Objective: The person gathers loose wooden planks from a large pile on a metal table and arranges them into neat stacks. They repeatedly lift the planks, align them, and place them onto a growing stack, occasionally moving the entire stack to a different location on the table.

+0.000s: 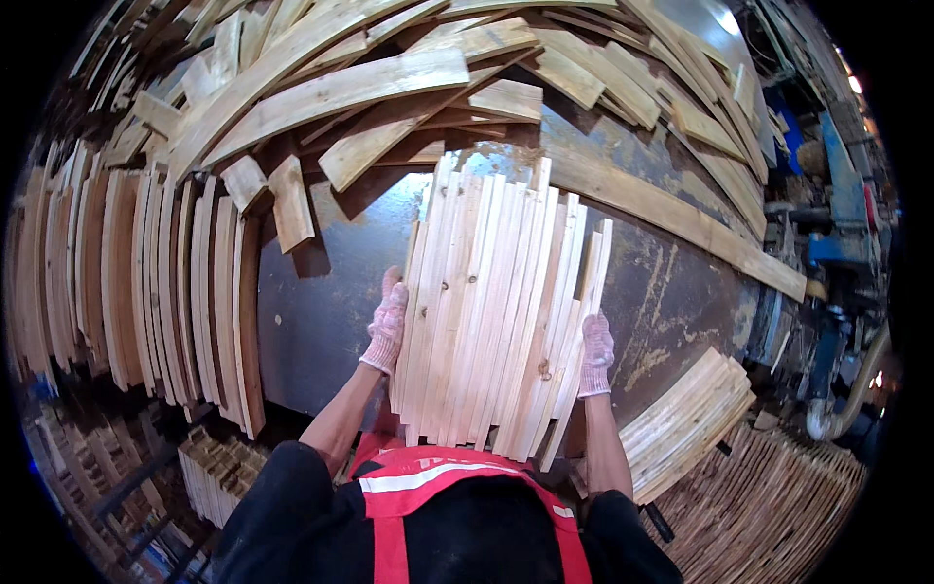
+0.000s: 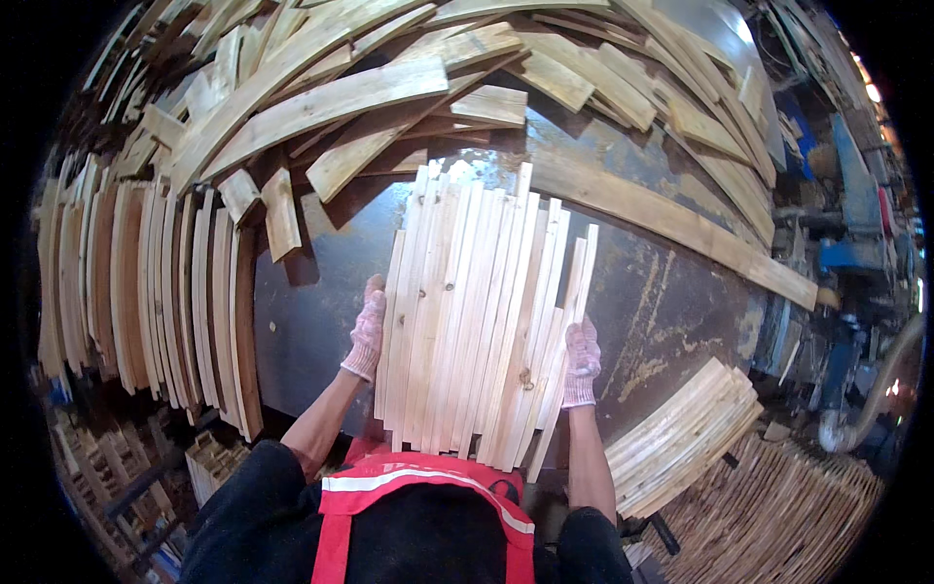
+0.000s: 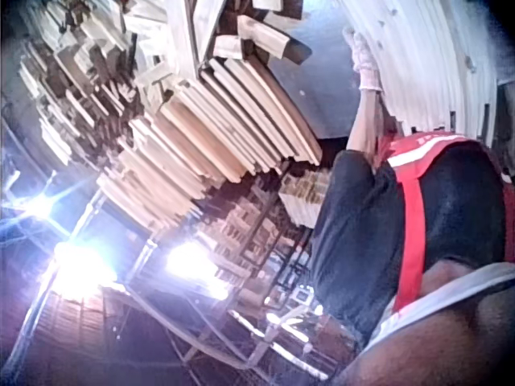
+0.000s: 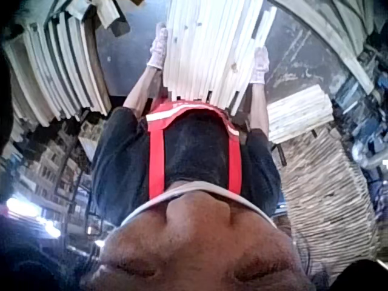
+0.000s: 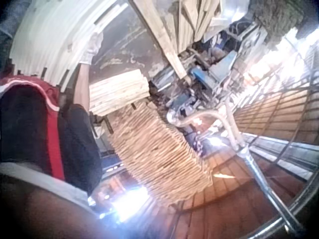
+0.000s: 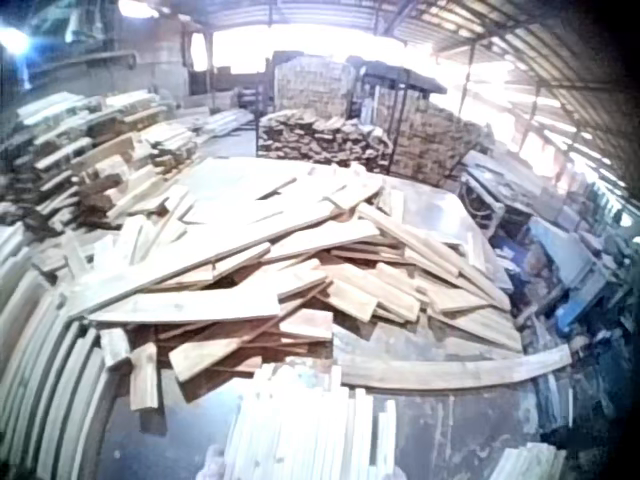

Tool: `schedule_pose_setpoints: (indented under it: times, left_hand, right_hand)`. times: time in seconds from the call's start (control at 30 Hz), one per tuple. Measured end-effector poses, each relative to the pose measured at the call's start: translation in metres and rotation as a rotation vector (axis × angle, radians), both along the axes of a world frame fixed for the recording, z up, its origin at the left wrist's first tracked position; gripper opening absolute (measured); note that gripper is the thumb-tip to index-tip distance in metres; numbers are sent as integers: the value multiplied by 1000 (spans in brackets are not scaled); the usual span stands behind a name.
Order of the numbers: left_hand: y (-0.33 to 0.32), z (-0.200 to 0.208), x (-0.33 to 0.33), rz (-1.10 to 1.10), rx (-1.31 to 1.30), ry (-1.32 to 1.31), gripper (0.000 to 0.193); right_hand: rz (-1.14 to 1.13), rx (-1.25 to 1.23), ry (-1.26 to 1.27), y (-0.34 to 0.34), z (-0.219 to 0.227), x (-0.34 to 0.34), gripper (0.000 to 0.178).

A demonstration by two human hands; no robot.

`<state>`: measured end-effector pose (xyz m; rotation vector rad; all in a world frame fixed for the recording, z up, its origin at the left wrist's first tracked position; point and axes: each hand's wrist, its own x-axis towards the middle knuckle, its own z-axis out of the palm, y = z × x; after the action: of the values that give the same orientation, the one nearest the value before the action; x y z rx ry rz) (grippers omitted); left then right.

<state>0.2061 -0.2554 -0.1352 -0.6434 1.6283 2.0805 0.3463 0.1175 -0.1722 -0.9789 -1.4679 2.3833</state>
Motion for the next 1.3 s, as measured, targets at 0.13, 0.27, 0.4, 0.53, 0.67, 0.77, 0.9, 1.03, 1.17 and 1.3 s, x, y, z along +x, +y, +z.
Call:
schedule_pose_setpoints:
  times: [0.13,0.27,0.4,0.53,0.67,0.77,0.9,1.03,1.17,1.3]
  left_hand:
    - [-6,-14,-12,-155,286,0,67]
    - [-10,40,-30,-248,152,-188,62]
    - [-32,24,-37,-286,162,-65,68]
    - [-56,40,-65,-422,143,118,77]
    - [-31,148,-68,-152,317,218,67]
    - [-61,179,-76,-198,282,363,89]
    - [-70,207,-39,2,469,477,88]
    - [-92,182,16,-31,418,357,86]
    - [-112,166,72,-39,362,282,84]
    - [-115,152,107,-63,326,219,82]
  right_hand:
    - [233,-109,-126,25,-17,8,47]
    - [185,-322,-138,-22,76,-25,34]
    - [75,-201,-74,-23,44,-11,25]
    - [133,-189,224,2,21,-16,39]
    - [31,-103,295,-17,146,-43,24]
    - [40,72,396,-28,223,-42,39]
    - [-20,125,372,-39,254,-5,55]
    - [57,153,199,-45,211,82,56]
    - [221,236,6,-53,160,162,57]
    - [402,475,-145,-48,108,198,58]
